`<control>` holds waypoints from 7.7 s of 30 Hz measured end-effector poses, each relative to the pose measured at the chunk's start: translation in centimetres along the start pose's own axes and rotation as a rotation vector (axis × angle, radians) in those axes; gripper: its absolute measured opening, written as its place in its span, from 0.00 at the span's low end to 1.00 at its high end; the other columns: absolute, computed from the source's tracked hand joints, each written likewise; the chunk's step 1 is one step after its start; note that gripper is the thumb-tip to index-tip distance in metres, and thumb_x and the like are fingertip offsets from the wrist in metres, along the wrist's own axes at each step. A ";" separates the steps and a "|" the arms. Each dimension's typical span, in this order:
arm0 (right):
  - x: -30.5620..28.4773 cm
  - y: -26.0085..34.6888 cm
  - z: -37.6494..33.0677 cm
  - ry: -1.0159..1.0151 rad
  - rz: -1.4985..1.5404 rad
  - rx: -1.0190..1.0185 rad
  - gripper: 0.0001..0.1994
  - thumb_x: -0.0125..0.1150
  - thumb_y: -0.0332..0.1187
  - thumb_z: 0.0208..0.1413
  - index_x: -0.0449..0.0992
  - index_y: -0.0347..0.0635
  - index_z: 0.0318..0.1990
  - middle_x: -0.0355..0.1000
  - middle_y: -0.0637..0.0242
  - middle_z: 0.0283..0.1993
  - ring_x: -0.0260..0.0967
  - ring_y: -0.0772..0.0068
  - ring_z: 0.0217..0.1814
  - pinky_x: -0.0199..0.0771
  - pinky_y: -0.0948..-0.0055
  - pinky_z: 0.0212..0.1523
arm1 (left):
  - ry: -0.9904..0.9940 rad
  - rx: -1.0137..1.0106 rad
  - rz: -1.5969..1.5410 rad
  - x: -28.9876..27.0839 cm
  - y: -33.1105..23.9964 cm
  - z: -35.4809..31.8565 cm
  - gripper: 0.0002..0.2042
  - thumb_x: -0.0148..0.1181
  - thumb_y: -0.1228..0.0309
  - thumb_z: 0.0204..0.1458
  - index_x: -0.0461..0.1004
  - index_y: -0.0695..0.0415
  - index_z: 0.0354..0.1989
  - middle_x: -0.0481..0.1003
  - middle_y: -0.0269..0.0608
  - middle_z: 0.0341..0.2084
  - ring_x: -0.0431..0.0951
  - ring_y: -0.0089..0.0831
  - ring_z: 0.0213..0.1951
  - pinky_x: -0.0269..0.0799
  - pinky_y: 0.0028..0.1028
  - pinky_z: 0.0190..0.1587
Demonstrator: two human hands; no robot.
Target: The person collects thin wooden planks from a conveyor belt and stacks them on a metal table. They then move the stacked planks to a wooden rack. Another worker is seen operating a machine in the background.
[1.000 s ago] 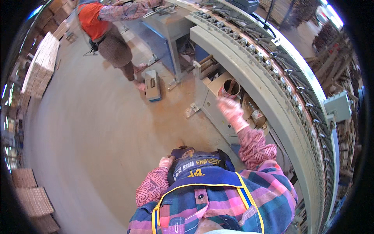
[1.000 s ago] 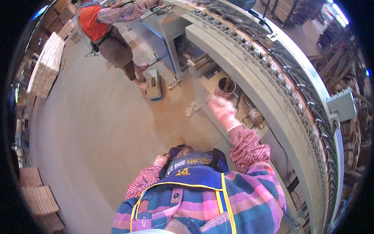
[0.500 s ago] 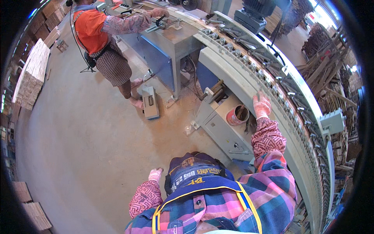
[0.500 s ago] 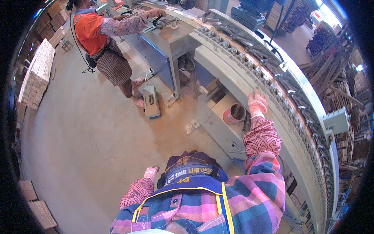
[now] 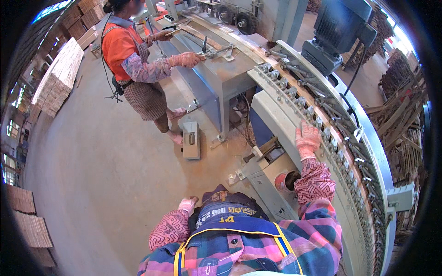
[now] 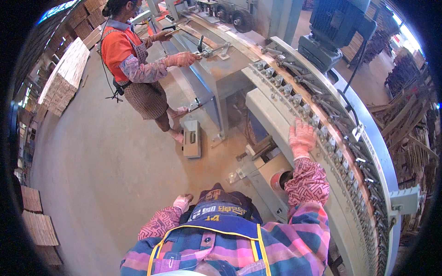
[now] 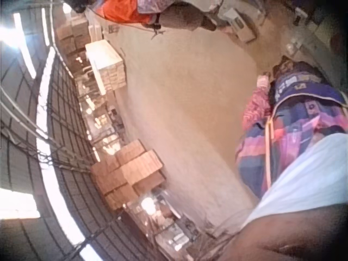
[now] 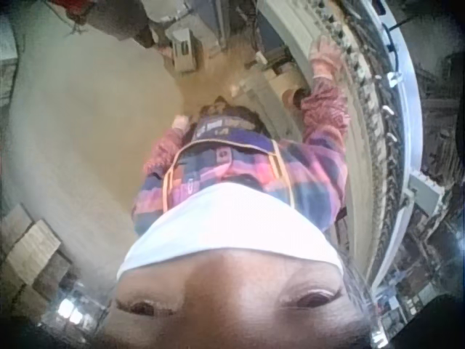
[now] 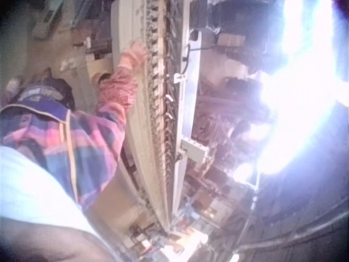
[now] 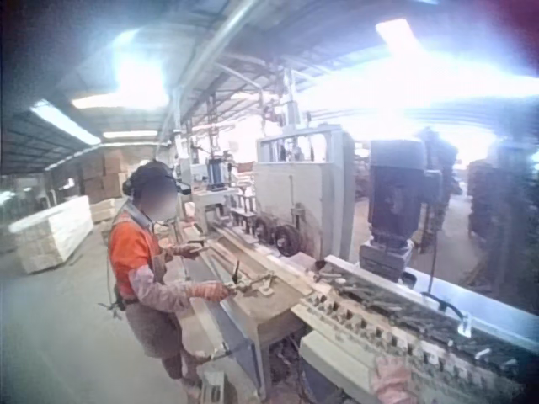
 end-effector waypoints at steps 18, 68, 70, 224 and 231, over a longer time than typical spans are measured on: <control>-1.6 3.4 -1.5 0.003 0.100 0.223 0.27 0.47 0.51 0.60 0.60 0.62 0.67 0.64 0.62 0.64 0.58 0.56 0.67 0.57 0.55 0.64 | 0.230 0.258 0.149 -7.4 -10.4 10.5 0.19 0.51 0.58 0.54 0.76 0.48 0.52 0.75 0.45 0.52 0.73 0.45 0.55 0.67 0.37 0.57; 0.8 4.3 -1.7 -0.205 0.126 0.321 0.25 0.60 0.34 0.53 0.70 0.53 0.61 0.66 0.59 0.58 0.61 0.52 0.60 0.60 0.55 0.61 | -0.888 0.883 0.665 -53.6 -50.7 31.7 0.16 0.53 0.66 0.53 0.74 0.47 0.50 0.74 0.38 0.49 0.70 0.40 0.56 0.68 0.38 0.57; 0.8 5.3 -1.2 -0.226 0.075 0.408 0.25 0.60 0.33 0.53 0.70 0.53 0.61 0.66 0.58 0.57 0.62 0.52 0.60 0.61 0.55 0.61 | -0.730 0.744 0.815 -56.2 -53.9 38.2 0.19 0.51 0.67 0.53 0.71 0.45 0.55 0.70 0.38 0.56 0.67 0.39 0.60 0.67 0.40 0.59; -36.1 22.5 14.7 -0.785 1.797 -0.481 0.42 0.71 0.42 0.48 0.55 0.46 0.70 0.66 0.71 0.40 0.64 0.70 0.46 0.62 0.57 0.59 | -0.542 1.501 -0.085 -50.9 -57.3 14.3 0.30 0.66 0.72 0.27 0.72 0.50 0.48 0.72 0.42 0.32 0.73 0.45 0.41 0.69 0.41 0.46; -41.6 15.3 17.9 -0.449 1.918 -0.976 0.24 0.56 0.39 0.57 0.62 0.36 0.57 0.62 0.77 0.29 0.56 0.81 0.31 0.59 0.75 0.38 | -0.649 1.760 -0.409 -50.1 -56.4 10.4 0.39 0.70 0.67 0.29 0.67 0.52 0.59 0.68 0.45 0.49 0.70 0.50 0.50 0.65 0.46 0.59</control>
Point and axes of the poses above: each hand's wrist, its own z-axis towards the middle knuckle, its own x-axis out of the palm, y = z × x, the point moved 3 cm from there along z, towards the middle knuckle
